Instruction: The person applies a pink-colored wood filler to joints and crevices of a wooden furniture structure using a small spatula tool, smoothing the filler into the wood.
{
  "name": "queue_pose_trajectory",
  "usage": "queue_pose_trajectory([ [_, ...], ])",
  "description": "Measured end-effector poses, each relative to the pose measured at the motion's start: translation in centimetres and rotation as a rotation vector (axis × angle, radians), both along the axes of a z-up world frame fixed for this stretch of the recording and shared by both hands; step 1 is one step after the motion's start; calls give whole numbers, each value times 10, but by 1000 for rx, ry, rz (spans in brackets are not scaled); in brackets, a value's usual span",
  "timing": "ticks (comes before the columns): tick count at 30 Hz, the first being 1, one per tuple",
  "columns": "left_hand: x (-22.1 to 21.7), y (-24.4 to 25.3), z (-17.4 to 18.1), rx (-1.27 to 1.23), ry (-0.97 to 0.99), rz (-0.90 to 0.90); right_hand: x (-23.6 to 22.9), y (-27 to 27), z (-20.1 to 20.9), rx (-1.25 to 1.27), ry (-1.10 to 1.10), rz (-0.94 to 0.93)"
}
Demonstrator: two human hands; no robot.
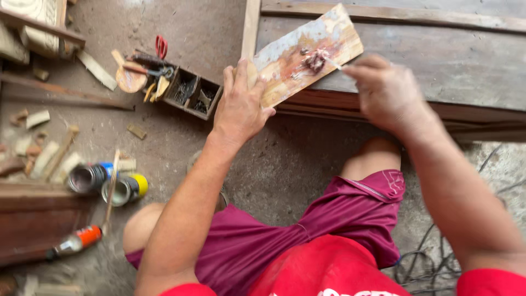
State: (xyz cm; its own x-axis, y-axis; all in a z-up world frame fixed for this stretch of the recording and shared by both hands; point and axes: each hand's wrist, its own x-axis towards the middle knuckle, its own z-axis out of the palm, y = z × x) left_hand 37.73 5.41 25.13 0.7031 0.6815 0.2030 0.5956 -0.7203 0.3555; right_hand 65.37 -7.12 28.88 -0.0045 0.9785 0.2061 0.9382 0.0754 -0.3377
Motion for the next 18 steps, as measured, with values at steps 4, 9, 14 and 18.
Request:
queue_pose_trajectory([
  [4, -3, -10, -9, -32, -18, 43, -35, -16, -21, 29, -68, 9],
  [9, -3, -5, -7, -13, -32, 5, -18, 6, -4, 34, -111, 11],
  [14, -10, -16, -11, 15, -34, 36, -12, 2, -4, -51, -46, 186],
  [18, 1, -4, -4, 69, -41, -24, 1, 10, -3, 125, -10, 86],
])
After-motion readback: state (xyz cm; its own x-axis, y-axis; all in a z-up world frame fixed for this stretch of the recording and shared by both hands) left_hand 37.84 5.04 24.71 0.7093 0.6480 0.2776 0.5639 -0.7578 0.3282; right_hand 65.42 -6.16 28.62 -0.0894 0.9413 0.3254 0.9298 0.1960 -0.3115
